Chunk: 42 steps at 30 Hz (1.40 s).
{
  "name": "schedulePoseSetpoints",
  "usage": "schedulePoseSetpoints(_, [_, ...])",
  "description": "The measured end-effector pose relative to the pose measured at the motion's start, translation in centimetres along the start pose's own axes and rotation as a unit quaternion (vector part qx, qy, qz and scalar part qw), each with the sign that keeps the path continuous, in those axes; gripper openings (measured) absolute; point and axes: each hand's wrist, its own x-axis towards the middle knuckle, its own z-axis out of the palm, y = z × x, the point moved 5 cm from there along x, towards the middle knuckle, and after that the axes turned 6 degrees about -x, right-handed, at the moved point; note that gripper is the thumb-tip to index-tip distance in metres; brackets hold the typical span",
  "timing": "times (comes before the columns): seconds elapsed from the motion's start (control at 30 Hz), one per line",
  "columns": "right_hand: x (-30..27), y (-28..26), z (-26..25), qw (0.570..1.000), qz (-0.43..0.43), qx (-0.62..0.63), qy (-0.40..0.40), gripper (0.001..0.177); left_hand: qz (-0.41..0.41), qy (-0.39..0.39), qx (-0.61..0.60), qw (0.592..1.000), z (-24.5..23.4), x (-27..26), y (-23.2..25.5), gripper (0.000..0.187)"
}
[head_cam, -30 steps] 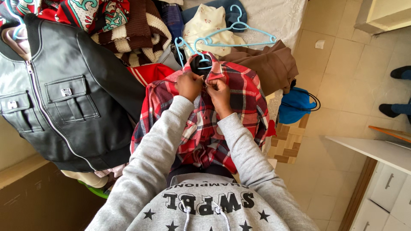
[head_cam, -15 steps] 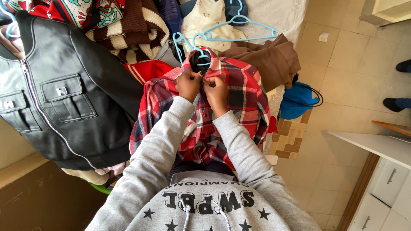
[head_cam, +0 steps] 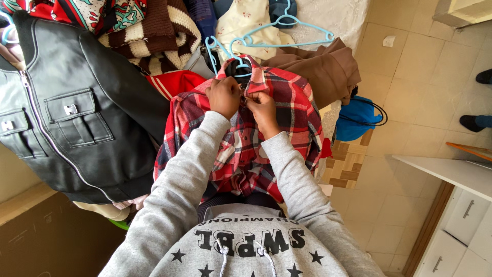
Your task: The person buttons a red plaid shirt and hangs it on a hanger inside a wardrobe. They then pick up a red varsity jacket, place it on a hanger, and button it up while it is on the hanger.
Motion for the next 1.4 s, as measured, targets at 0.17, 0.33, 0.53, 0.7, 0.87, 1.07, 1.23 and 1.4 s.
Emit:
schedulePoseSetpoints(0.17, [-0.5,-1.4,0.4,0.985,-0.017,-0.161,0.056,0.01,-0.033,0.015,-0.028,0.999,0.8,0.3,-1.4,0.008])
schedulePoseSetpoints(0.33, [-1.1,-2.3,0.6,0.981,-0.06,-0.162,0.084,0.008,-0.047,0.006,-0.047,0.998,-0.5,-0.1,-0.2,0.008])
schedulePoseSetpoints(0.53, [-0.8,-2.1,0.7,0.982,-0.069,-0.157,0.077,0.008,-0.01,0.052,-0.043,0.998,-0.4,-0.9,0.7,0.006])
schedulePoseSetpoints(0.7, [0.5,-0.6,0.6,0.996,-0.014,-0.07,0.045,0.008,0.018,0.017,-0.06,0.998,0.3,-0.2,-0.4,0.007])
schedulePoseSetpoints(0.87, [0.7,-2.0,1.3,0.997,-0.036,-0.061,0.031,0.009,0.023,-0.019,-0.128,0.991,0.7,0.6,-1.9,0.015])
schedulePoseSetpoints(1.07, [-2.5,-6.9,2.9,0.945,-0.177,-0.261,0.091,0.016,-0.078,-0.072,-0.197,0.975,2.1,0.9,-3.9,0.023])
schedulePoseSetpoints(1.23, [-4.9,-10.3,4.0,0.869,-0.299,-0.378,0.115,0.019,-0.066,-0.082,-0.193,0.976,1.9,1.4,-3.9,0.021])
schedulePoseSetpoints(1.4, [-5.6,-10.6,4.3,0.864,-0.325,-0.37,0.108,0.023,-0.016,-0.032,-0.121,0.992,0.6,1.1,-2.3,0.026])
